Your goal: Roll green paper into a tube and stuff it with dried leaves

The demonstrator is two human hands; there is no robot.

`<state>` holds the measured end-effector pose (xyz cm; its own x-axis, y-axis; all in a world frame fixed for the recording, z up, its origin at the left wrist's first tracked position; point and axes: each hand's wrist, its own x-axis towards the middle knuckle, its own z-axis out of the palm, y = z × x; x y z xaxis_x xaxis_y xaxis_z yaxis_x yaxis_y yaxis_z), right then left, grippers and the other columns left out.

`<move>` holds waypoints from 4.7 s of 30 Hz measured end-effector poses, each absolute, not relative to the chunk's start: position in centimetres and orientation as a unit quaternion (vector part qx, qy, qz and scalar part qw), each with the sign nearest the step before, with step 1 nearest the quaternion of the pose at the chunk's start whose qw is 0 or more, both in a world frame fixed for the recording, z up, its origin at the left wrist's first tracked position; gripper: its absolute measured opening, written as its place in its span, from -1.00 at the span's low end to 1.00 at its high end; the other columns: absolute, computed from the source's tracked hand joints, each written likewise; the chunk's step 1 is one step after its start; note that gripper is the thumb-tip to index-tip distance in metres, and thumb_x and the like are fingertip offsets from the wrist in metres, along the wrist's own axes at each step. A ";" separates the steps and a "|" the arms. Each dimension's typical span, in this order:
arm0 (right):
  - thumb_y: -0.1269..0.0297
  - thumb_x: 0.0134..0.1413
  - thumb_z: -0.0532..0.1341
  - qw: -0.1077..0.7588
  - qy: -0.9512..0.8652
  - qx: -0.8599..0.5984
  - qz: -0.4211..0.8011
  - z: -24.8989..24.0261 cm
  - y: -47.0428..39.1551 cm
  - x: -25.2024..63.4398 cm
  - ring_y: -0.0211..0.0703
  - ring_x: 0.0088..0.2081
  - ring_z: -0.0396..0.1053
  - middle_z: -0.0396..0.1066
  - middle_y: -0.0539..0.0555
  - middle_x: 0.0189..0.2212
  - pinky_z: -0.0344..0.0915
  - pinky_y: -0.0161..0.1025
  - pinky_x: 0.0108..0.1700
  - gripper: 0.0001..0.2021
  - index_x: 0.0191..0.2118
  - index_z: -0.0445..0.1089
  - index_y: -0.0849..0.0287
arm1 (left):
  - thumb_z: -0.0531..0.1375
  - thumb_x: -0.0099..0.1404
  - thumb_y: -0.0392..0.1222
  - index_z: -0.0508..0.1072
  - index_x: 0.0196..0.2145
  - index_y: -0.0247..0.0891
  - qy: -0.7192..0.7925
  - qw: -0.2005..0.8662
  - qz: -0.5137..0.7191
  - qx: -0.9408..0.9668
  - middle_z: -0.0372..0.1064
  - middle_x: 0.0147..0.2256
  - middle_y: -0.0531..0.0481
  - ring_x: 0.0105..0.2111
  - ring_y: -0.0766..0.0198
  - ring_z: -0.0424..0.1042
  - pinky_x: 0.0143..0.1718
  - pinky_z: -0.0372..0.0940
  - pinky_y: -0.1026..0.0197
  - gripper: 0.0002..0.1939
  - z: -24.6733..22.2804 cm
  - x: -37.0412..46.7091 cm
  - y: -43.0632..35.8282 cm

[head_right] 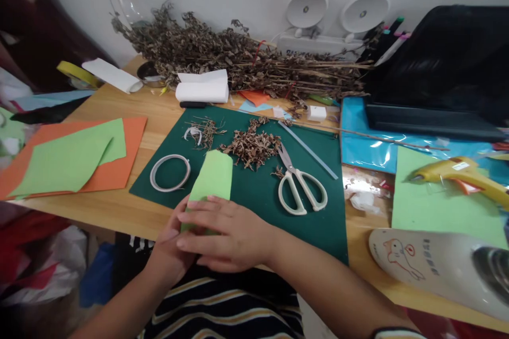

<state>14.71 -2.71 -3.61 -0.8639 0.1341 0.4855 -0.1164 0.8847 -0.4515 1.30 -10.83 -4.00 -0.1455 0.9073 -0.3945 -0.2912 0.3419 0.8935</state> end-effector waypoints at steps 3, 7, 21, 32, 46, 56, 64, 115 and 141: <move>0.02 0.10 -0.06 0.167 -0.958 -0.106 0.208 -4.0 -2.4 14.5 -0.06 0.21 -0.22 0.06 0.18 0.13 -0.13 -0.01 0.16 -0.52 0.06 0.16 0.19 | 0.07 0.01 -0.34 0.01 0.08 -0.14 0.546 0.642 0.528 0.105 0.32 -0.14 -0.05 -0.27 0.27 0.38 -0.37 0.31 0.26 -0.36 -3.9 1.8 -10.5; -0.17 0.03 -0.15 0.021 -0.965 -0.158 0.207 -4.3 -2.2 14.1 0.07 0.19 -0.16 -0.10 0.27 0.18 -0.17 0.07 0.16 -0.28 0.16 0.00 0.31 | 0.06 -0.02 -0.42 0.03 0.09 -0.13 0.486 0.705 0.514 0.048 0.35 -0.20 -0.04 -0.40 0.35 0.37 -0.47 0.27 0.34 -0.32 -3.3 1.2 -11.0; -0.30 -0.11 -0.17 -0.013 -0.980 -0.136 0.147 -5.9 -2.3 13.4 0.07 0.22 -0.29 -0.24 0.25 0.21 -0.26 0.08 0.17 -0.12 0.20 -0.13 0.31 | 0.02 0.16 -0.04 0.38 -0.23 -0.21 0.710 0.385 0.247 0.534 0.43 -0.35 -0.11 -0.33 0.14 0.41 -0.27 0.28 0.09 -0.70 -3.4 -6.6 -15.5; 0.15 0.15 -0.10 -0.028 -0.970 -0.164 0.176 -4.9 -1.3 13.1 -0.03 0.18 -0.10 -0.03 0.19 0.16 -0.07 0.00 0.17 -0.52 0.11 0.11 0.33 | -0.06 0.18 0.09 0.32 -0.17 -0.28 0.824 0.039 0.090 0.558 0.36 -0.27 -0.20 -0.27 0.01 0.35 -0.33 0.25 0.06 -0.56 -3.8 -10.2 -4.4; 0.24 0.08 0.06 0.095 -0.954 -0.168 0.230 -5.4 -0.7 13.1 -0.06 0.04 0.19 0.27 0.18 0.00 0.09 -0.09 0.09 -0.67 -0.08 0.33 0.30 | 0.07 0.12 0.08 0.36 -0.28 -0.22 0.692 -0.008 0.043 0.720 0.25 -0.10 -0.16 -0.08 -0.06 0.21 -0.16 0.14 -0.05 -0.66 -2.8 -8.0 -6.0; 0.42 -0.03 0.14 0.156 -0.919 -0.255 0.255 -5.1 1.5 11.1 -0.21 -0.39 0.31 0.39 0.07 -0.49 0.25 -0.29 -0.34 -0.91 -0.45 0.38 0.26 | -0.10 0.26 -0.13 0.33 -0.40 -0.31 0.631 0.010 0.058 0.773 0.36 -0.50 -0.07 -0.44 0.16 0.37 -0.25 0.20 0.08 -0.71 -3.6 -7.1 -5.9; 0.45 0.00 0.05 0.167 -0.931 -0.172 0.274 -5.2 0.8 12.5 -0.12 -0.27 0.27 0.38 0.17 -0.33 0.19 -0.15 -0.18 -0.85 -0.38 0.38 0.27 | -0.07 0.19 -0.17 0.10 0.02 -0.19 0.675 0.251 0.055 0.691 0.37 -0.31 -0.07 -0.38 0.16 0.37 -0.43 0.18 0.23 -0.59 0.6 -5.0 -3.8; 0.34 -0.02 0.12 0.097 -0.937 -0.165 0.292 -5.0 1.9 12.7 -0.18 -0.27 0.34 0.40 0.08 -0.30 0.21 -0.25 -0.25 -0.80 -0.23 0.37 0.19 | -0.03 0.10 -0.14 0.09 -0.41 -0.20 0.629 0.481 -0.077 0.605 0.02 -0.60 0.17 -0.61 0.38 0.02 -0.61 -0.06 0.31 -0.89 0.0 -5.1 -1.9; 0.41 0.06 -0.03 0.085 -0.933 -0.301 0.180 -5.4 2.0 11.1 -0.21 -0.38 0.28 0.29 0.13 -0.31 0.16 -0.34 -0.45 -0.79 -0.29 0.33 0.20 | -0.04 0.11 -0.09 0.19 -0.21 -0.20 0.605 0.544 -0.011 0.581 0.30 -0.43 0.06 -0.62 0.36 0.24 -0.59 0.14 0.30 -0.73 -0.6 -5.8 -1.4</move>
